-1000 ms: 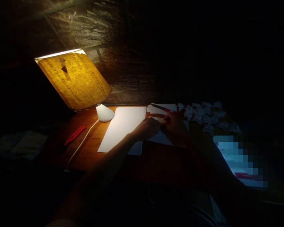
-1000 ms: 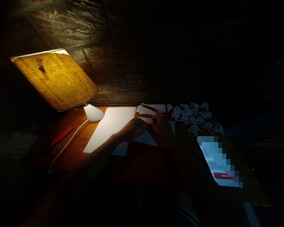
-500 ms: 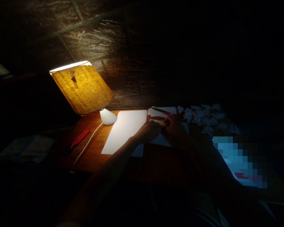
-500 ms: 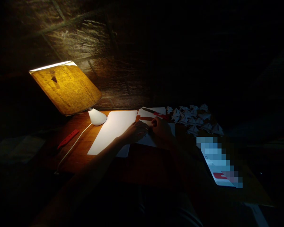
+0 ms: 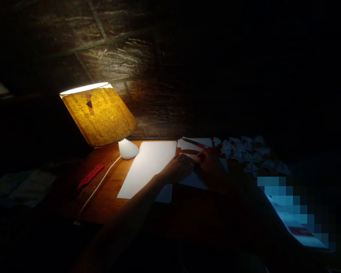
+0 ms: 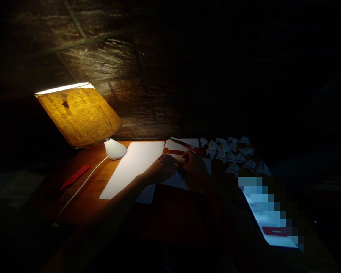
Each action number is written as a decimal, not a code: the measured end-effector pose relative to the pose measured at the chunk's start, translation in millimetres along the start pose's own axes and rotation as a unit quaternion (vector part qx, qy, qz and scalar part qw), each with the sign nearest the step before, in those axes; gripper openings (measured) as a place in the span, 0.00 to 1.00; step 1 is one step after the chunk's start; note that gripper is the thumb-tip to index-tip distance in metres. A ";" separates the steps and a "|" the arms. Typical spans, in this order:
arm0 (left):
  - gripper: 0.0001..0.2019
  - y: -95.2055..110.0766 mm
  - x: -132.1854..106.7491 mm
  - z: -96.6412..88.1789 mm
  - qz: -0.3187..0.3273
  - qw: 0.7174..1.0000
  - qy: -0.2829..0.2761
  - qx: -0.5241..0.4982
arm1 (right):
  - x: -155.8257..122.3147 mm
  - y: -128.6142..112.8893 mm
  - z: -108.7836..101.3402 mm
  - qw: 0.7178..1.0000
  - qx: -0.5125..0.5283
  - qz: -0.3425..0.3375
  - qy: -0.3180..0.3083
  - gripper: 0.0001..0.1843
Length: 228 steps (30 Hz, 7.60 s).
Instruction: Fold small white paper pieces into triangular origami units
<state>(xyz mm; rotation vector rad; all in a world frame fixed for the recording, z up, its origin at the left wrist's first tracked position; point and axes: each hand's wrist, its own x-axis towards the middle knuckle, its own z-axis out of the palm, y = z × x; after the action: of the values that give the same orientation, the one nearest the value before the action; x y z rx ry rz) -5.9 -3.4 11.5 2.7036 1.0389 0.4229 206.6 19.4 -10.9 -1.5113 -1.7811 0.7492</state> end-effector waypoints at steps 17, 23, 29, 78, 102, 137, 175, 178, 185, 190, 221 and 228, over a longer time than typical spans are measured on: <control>0.11 6.7 -1.1 -2.7 -0.007 1.000 0.001 0.007 | -3.9 -4.5 -10.6 0.998 0.038 -0.034 -0.030 0.08; 0.14 5.1 -0.8 -1.5 -0.036 0.999 -0.003 0.001 | -3.7 -1.3 -12.9 0.995 0.055 -0.044 -0.073 0.12; 0.12 5.3 -1.1 0.1 -0.031 0.999 0.002 -0.015 | -0.6 1.0 -12.6 0.994 0.025 -0.070 -0.086 0.10; 0.17 6.5 0.7 3.3 -0.054 0.873 0.339 -0.347 | -20.7 -21.7 -10.5 0.949 0.062 -0.304 0.057 0.04; 0.15 13.2 -1.3 -6.1 -0.026 0.881 0.318 -0.349 | -23.2 -24.2 -12.3 0.941 0.004 -0.333 0.059 0.08; 0.26 -6.7 5.9 8.7 -0.189 0.747 0.299 -0.563 | -18.8 -18.8 -15.1 0.941 -0.028 -0.326 0.083 0.23; 0.13 -11.9 -1.3 6.6 -0.140 0.874 0.339 -0.320 | -15.2 -22.3 -15.4 0.984 0.177 -0.021 -0.015 0.09; 0.04 -9.8 -5.8 1.6 -0.037 0.934 0.322 -0.148 | -11.8 -19.7 -20.6 0.991 0.128 0.003 -0.040 0.06; 0.12 -2.3 -9.3 7.1 0.092 0.984 0.129 -0.080 | -23.1 -25.4 -27.1 0.998 -0.045 -0.019 -0.041 0.05; 0.14 -10.5 -11.1 8.7 0.091 0.990 0.081 -0.068 | -22.8 -20.4 -28.0 0.988 -0.142 -0.056 -0.018 0.10; 0.07 -23.6 -7.2 7.9 0.032 0.991 0.055 -0.119 | -13.2 -17.1 -37.4 0.960 -0.124 -0.186 -0.168 0.08; 0.09 -19.5 -6.9 5.3 0.033 0.988 0.062 -0.138 | -8.0 -11.4 -25.3 0.964 -0.121 -0.179 -0.153 0.09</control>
<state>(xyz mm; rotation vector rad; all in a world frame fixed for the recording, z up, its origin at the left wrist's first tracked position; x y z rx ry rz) -21.0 5.7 -0.5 2.4944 0.8491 0.7000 220.7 9.7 12.3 -1.2099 -2.3724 0.6226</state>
